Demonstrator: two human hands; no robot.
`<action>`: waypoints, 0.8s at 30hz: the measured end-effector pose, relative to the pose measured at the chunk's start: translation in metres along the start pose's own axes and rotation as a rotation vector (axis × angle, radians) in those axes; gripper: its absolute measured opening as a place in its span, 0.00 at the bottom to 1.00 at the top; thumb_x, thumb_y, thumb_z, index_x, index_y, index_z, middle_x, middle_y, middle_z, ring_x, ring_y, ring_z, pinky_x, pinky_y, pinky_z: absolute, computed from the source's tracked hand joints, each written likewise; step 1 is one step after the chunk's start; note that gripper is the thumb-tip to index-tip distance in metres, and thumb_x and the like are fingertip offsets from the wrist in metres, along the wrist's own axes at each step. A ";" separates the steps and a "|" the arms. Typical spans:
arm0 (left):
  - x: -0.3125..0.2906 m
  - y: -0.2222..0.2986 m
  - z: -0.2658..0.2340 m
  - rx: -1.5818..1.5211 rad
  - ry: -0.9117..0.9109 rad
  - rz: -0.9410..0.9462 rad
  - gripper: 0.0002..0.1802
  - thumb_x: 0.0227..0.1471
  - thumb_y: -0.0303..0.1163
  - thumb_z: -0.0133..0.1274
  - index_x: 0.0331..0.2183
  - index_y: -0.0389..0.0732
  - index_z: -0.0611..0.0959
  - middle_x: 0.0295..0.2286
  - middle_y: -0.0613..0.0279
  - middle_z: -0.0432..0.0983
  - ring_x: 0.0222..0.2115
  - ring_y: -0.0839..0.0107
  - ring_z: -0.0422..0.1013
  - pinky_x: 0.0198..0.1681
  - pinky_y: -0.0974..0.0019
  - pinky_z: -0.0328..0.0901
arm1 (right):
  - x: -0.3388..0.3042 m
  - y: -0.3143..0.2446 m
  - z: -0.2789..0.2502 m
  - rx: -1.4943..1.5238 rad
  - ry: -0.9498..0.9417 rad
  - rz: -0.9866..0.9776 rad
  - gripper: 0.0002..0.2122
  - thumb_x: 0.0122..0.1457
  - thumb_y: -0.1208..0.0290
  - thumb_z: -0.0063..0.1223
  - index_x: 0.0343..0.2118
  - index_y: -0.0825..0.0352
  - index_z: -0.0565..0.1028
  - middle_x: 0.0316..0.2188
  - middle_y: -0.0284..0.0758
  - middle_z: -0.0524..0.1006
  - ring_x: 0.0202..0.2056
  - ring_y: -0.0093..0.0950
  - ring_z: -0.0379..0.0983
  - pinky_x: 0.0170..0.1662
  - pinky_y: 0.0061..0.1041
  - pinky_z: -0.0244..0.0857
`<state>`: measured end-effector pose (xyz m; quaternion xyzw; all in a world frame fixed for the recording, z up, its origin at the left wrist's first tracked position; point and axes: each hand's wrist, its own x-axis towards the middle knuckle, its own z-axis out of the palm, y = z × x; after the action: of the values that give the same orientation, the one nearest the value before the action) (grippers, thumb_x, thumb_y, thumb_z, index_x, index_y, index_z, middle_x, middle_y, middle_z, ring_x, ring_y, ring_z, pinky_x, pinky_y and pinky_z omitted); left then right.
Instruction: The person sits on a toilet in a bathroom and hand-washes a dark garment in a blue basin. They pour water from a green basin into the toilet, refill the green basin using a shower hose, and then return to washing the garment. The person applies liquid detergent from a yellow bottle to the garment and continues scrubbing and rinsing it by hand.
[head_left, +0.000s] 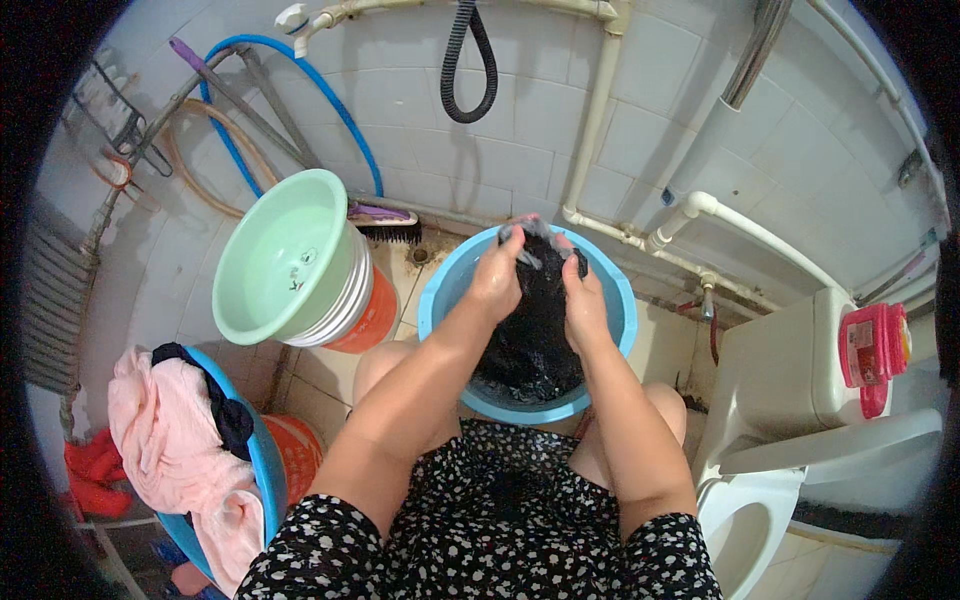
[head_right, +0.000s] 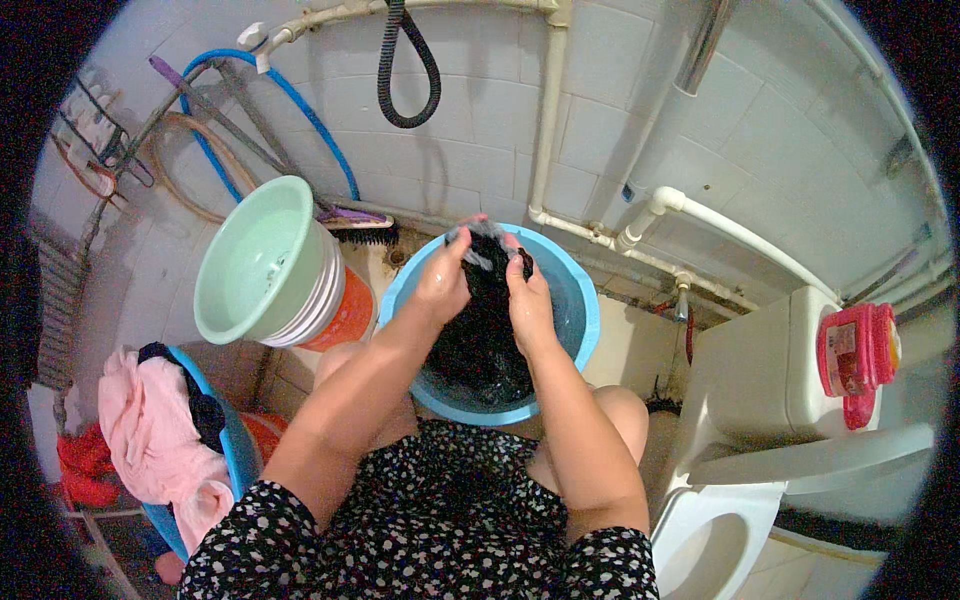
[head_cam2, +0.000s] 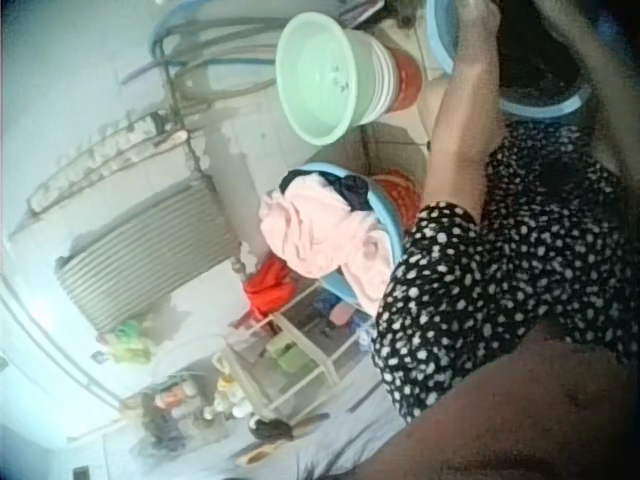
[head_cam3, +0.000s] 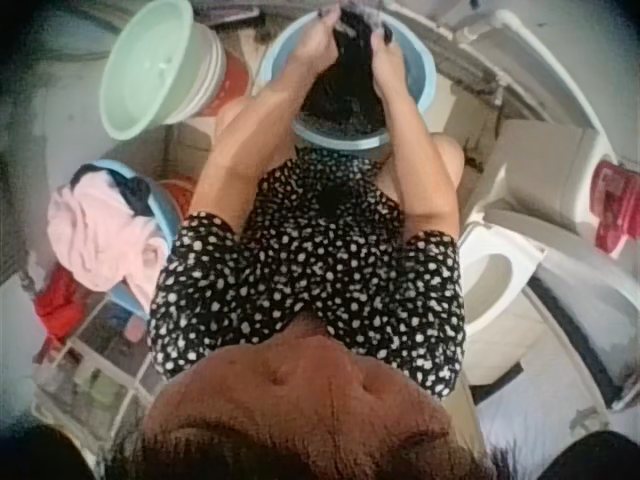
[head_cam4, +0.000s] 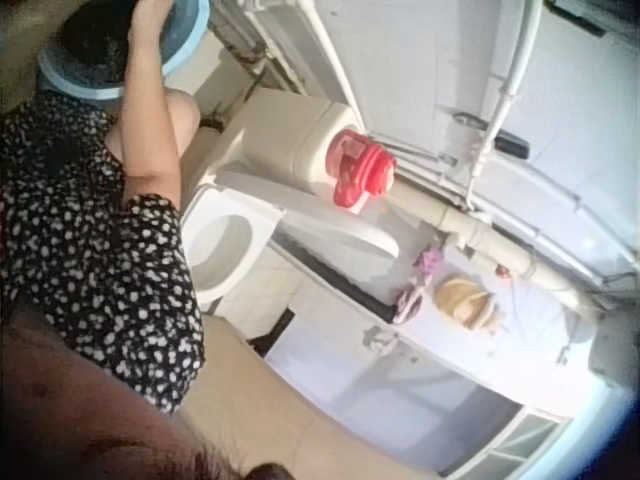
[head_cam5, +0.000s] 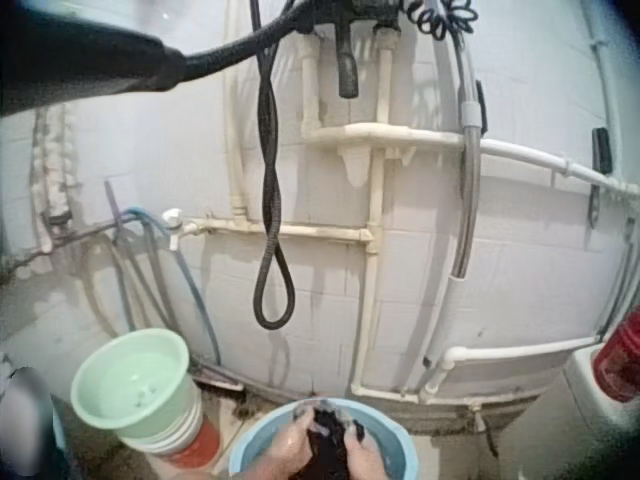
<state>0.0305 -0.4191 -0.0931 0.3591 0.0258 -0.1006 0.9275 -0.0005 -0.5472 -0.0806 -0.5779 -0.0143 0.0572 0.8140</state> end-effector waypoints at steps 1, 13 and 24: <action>0.004 0.008 0.001 -0.048 -0.018 0.011 0.19 0.59 0.42 0.40 0.48 0.45 0.69 0.42 0.60 0.71 0.42 0.65 0.67 0.49 0.59 0.62 | -0.006 -0.008 0.005 -0.082 -0.054 -0.086 0.21 0.64 0.61 0.36 0.56 0.66 0.61 0.56 0.39 0.61 0.57 0.30 0.55 0.59 0.26 0.46; -0.013 -0.018 -0.003 -0.325 0.131 -0.145 0.21 0.58 0.43 0.40 0.50 0.44 0.66 0.48 0.61 0.66 0.48 0.67 0.63 0.52 0.57 0.59 | -0.016 0.018 0.029 -0.860 0.003 -0.400 0.23 0.59 0.70 0.40 0.59 0.58 0.57 0.63 0.35 0.48 0.64 0.39 0.34 0.62 0.47 0.23; -0.023 -0.012 0.010 0.069 0.206 -0.062 0.26 0.55 0.49 0.44 0.49 0.42 0.70 0.45 0.58 0.68 0.45 0.66 0.65 0.50 0.59 0.59 | -0.009 0.032 0.028 -0.549 -0.032 -0.235 0.26 0.64 0.55 0.32 0.61 0.64 0.50 0.63 0.40 0.44 0.63 0.38 0.37 0.62 0.34 0.32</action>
<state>0.0052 -0.4303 -0.0907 0.3984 0.1288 -0.0927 0.9034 -0.0149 -0.5113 -0.1008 -0.7697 -0.1090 -0.0342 0.6281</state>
